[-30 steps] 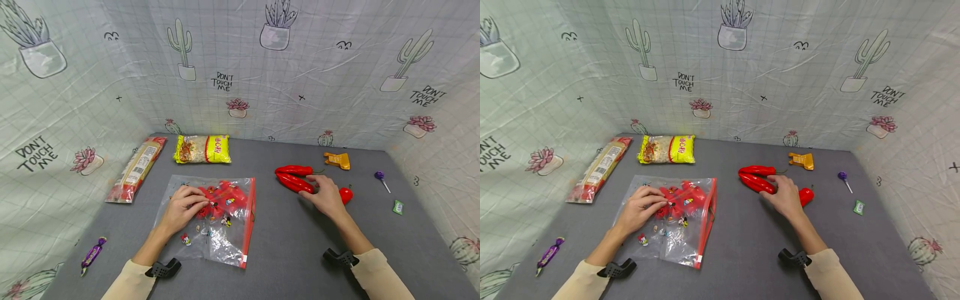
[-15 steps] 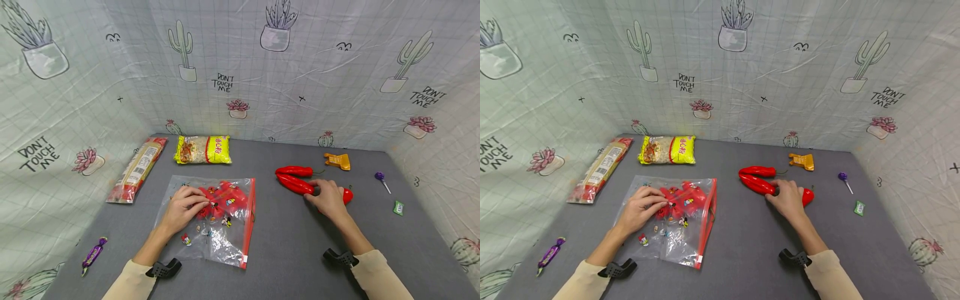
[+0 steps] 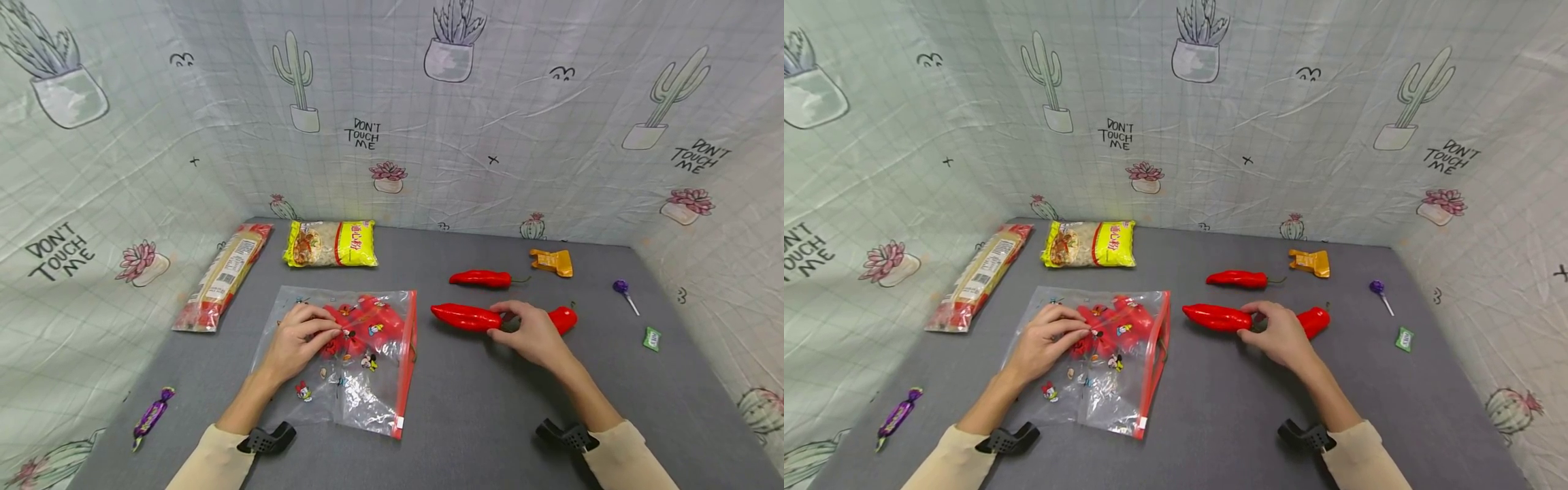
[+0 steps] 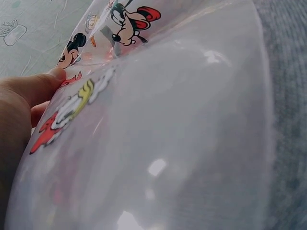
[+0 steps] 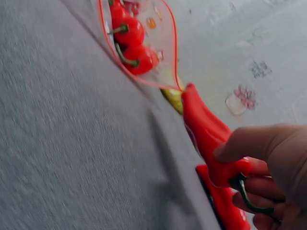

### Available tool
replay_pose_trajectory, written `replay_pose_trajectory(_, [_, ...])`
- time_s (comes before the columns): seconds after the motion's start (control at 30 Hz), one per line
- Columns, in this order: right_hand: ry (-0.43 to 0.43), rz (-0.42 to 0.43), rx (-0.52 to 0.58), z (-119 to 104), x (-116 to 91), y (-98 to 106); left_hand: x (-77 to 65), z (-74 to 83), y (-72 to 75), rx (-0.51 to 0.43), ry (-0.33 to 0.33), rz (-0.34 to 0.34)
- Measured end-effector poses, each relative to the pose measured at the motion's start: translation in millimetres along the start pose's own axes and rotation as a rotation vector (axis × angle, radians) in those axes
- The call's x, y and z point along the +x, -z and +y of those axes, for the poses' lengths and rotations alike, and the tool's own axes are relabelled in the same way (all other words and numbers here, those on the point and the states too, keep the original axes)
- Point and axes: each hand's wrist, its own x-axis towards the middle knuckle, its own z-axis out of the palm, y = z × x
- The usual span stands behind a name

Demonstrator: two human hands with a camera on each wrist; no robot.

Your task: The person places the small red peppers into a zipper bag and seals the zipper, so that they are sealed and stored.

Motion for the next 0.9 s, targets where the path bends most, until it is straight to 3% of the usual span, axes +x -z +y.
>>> replay_pose_trajectory(0.27, [0.173, -0.086, 0.049, -26, -7, -11, -1.0, 0.1, 0.0, 0.007, 0.013, -0.002])
replay_pose_trajectory(0.53, [0.224, -0.103, -0.002, -43, -5, -29, -0.1, 2.0, -0.4, 0.006, 0.024, -0.008])
replay_pose_trajectory(0.9, [0.257, -0.160, 0.069, -62, 0, -40, -0.3, 0.8, 1.0, 0.005, 0.014, -0.003])
